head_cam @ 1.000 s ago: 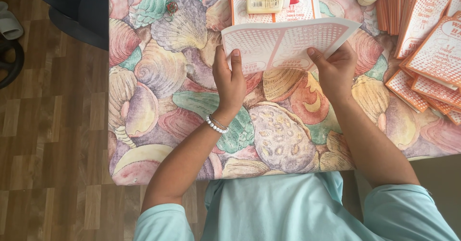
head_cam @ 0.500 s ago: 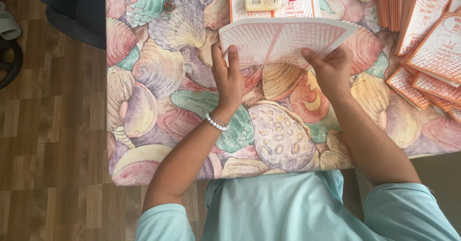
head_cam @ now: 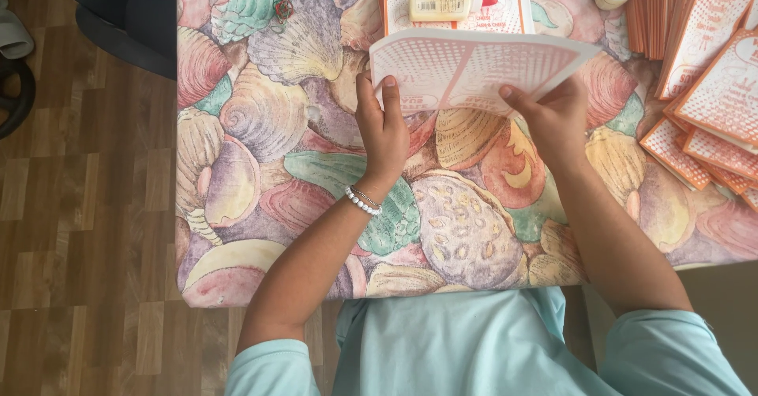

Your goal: Folding paper bags and stacking them on a table

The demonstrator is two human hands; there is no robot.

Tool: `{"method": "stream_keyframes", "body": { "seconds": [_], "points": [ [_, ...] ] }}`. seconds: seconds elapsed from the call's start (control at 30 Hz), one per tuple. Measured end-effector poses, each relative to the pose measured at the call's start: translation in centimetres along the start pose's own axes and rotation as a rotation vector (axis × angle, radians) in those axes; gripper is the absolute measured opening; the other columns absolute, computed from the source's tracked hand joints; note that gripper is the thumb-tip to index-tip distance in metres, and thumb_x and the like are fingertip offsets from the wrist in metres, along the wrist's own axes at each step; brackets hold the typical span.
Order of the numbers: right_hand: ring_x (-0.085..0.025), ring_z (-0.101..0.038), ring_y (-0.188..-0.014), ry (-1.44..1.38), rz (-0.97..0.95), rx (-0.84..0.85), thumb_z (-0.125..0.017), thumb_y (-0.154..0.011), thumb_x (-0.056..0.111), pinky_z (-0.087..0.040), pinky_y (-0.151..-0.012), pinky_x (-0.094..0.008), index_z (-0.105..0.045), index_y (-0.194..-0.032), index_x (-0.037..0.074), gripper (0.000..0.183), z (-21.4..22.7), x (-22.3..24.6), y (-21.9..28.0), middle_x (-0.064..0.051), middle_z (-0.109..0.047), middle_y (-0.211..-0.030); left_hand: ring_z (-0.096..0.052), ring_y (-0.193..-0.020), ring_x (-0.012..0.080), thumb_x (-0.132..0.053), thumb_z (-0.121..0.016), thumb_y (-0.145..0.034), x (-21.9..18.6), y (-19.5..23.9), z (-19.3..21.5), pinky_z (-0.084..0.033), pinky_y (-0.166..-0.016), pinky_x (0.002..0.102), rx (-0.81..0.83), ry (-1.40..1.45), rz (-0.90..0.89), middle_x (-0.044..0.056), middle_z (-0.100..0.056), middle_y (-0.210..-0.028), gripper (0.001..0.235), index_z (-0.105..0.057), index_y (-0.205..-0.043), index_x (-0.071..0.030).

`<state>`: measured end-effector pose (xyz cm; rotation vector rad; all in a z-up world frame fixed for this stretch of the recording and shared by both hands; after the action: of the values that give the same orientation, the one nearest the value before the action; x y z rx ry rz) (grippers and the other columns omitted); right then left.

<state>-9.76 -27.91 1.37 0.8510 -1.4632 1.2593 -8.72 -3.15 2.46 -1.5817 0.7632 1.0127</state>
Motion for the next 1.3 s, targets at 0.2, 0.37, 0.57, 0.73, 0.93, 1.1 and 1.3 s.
{"method": "stream_keyframes", "body": {
  "seconds": [0.2, 0.37, 0.57, 0.73, 0.93, 1.1, 1.3],
  "points": [
    [-0.037, -0.037, -0.156, 0.775, 0.849, -0.176, -0.075, -0.109, 0.037, -0.037, -0.133, -0.060, -0.031, -0.160, 0.003, 0.075, -2.4, 13.2, 1.2, -0.016, -0.037, -0.164, -0.068, -0.094, 0.0232, -0.026, -0.044, -0.108, 0.5, -0.1, 0.0, -0.054, -0.081, 0.036, -0.033, -0.039, 0.051, 0.011, -0.068, -0.103, 0.020, -0.051, -0.112, -0.008],
    [-0.024, -0.071, -0.105, 1.411, 0.987, 0.072, -0.050, -0.121, 0.049, -0.045, -0.091, -0.035, -0.065, -0.140, 0.004, 0.051, -8.0, 14.6, 0.6, -0.007, -0.076, -0.123, -0.065, -0.092, 0.0214, -0.030, -0.044, -0.107, 0.4, 0.0, 0.0, -0.051, -0.077, 0.036, -0.024, -0.051, 0.120, 0.010, -0.068, -0.101, 0.022, -0.050, -0.108, -0.009],
    [-0.018, -0.058, -0.060, 1.408, 0.832, 0.179, -0.077, -0.120, 0.027, -0.039, -0.059, -0.032, -0.063, -0.091, 0.015, 0.035, -7.9, 12.3, -1.1, 0.004, -0.062, -0.076, -0.060, -0.073, 0.0165, -0.029, -0.044, -0.107, -0.3, 0.7, 0.5, -0.042, -0.054, 0.030, 0.030, -0.089, 0.107, 0.005, -0.063, -0.088, 0.019, -0.050, -0.106, -0.011],
    [-0.032, -0.069, -0.070, 1.306, 0.604, 0.473, -0.065, -0.118, 0.033, -0.046, -0.053, -0.044, -0.073, -0.102, 0.017, 0.024, -5.5, 16.1, -0.7, -0.001, -0.074, -0.086, -0.035, -0.056, 0.0054, -0.029, -0.049, -0.106, -5.7, 3.8, 4.0, -0.025, -0.048, 0.026, 0.328, -0.061, 0.266, -0.005, -0.041, -0.068, 0.021, -0.044, -0.093, -0.014],
    [-0.049, -0.069, -0.083, 1.087, 0.187, 0.786, -0.061, -0.103, 0.026, -0.052, -0.071, -0.056, -0.074, -0.108, 0.010, 0.021, -6.1, 11.5, -1.3, -0.021, -0.075, -0.085, -0.066, -0.088, 0.0183, -0.035, -0.056, -0.104, -4.0, 2.2, 6.5, -0.057, -0.069, 0.025, 0.575, -0.072, 0.315, 0.009, -0.065, -0.100, 0.040, -0.054, -0.127, -0.002],
    [-0.052, -0.070, -0.091, 1.032, -0.046, 0.829, -0.064, -0.098, 0.024, -0.055, -0.076, -0.062, -0.076, -0.110, 0.011, 0.021, -6.8, 5.0, -1.3, -0.023, -0.076, -0.090, -0.071, -0.086, 0.0205, -0.026, -0.070, -0.100, -0.1, -2.2, 5.6, -0.057, -0.071, 0.031, 0.686, -0.285, -0.014, 0.007, -0.070, -0.095, 0.023, -0.073, -0.119, -0.012],
    [-0.045, -0.073, -0.087, 1.105, -0.039, 0.804, -0.065, -0.100, 0.028, -0.058, -0.074, -0.057, -0.077, -0.114, 0.015, 0.023, -6.1, 0.5, -1.3, -0.018, -0.076, -0.088, -0.072, -0.079, 0.0245, -0.023, -0.077, -0.090, 3.3, -3.2, 3.6, -0.058, -0.071, 0.041, 0.829, -0.516, -0.084, 0.004, -0.071, -0.091, 0.014, -0.079, -0.103, -0.020]
  ]
}}
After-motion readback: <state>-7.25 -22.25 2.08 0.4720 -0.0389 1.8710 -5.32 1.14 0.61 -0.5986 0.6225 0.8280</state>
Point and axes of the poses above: each hand's wrist, its own y-axis away from the middle knuckle, its own z-axis out of the back of the hand, x = y × z, the point moved 3 cm from there along -y, towards the middle knuckle
